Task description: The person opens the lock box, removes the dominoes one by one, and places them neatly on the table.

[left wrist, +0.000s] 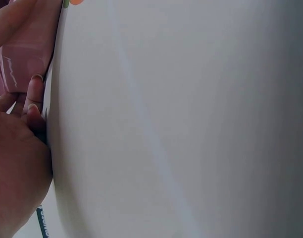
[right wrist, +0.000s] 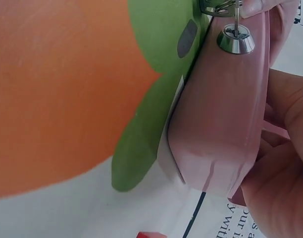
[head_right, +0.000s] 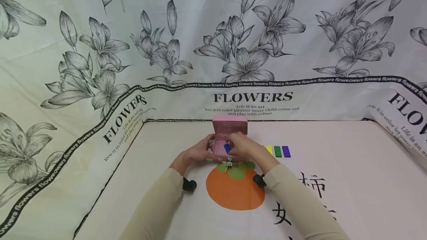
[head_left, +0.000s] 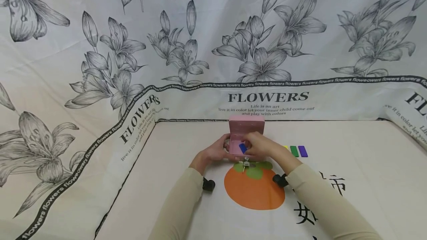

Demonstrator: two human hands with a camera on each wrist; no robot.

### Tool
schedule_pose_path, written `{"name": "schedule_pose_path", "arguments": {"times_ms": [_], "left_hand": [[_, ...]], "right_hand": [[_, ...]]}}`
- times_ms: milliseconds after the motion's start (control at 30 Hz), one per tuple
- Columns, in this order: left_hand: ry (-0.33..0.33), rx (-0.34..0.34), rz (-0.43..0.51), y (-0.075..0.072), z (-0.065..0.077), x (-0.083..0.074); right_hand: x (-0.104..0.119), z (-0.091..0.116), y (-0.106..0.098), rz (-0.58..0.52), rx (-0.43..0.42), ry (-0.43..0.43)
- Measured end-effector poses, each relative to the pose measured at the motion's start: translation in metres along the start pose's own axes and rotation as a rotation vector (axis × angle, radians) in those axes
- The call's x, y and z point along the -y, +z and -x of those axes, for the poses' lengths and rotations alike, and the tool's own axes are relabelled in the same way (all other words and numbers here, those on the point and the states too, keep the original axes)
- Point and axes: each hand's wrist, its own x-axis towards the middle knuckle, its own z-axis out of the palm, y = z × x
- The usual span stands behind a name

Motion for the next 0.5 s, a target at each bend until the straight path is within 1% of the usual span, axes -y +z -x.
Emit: {"name": "schedule_pose_path", "arguments": {"times_ms": [133,300,500], "left_hand": [[-0.006,0.0,0.007,0.001,0.0005,0.0009],[-0.014,-0.004,-0.002,0.0014,-0.0003,0.0008],[-0.016,-0.006,-0.005,0.001,-0.0008,0.0005]], "right_hand": [[0.0016,-0.0018,0.0021,-0.014,-0.007,-0.002],[0.0014,-0.0052,0.0041,0.005,-0.016,-0.005],[0.0016,-0.0094,0.0049,0.025,0.006,0.011]]}}
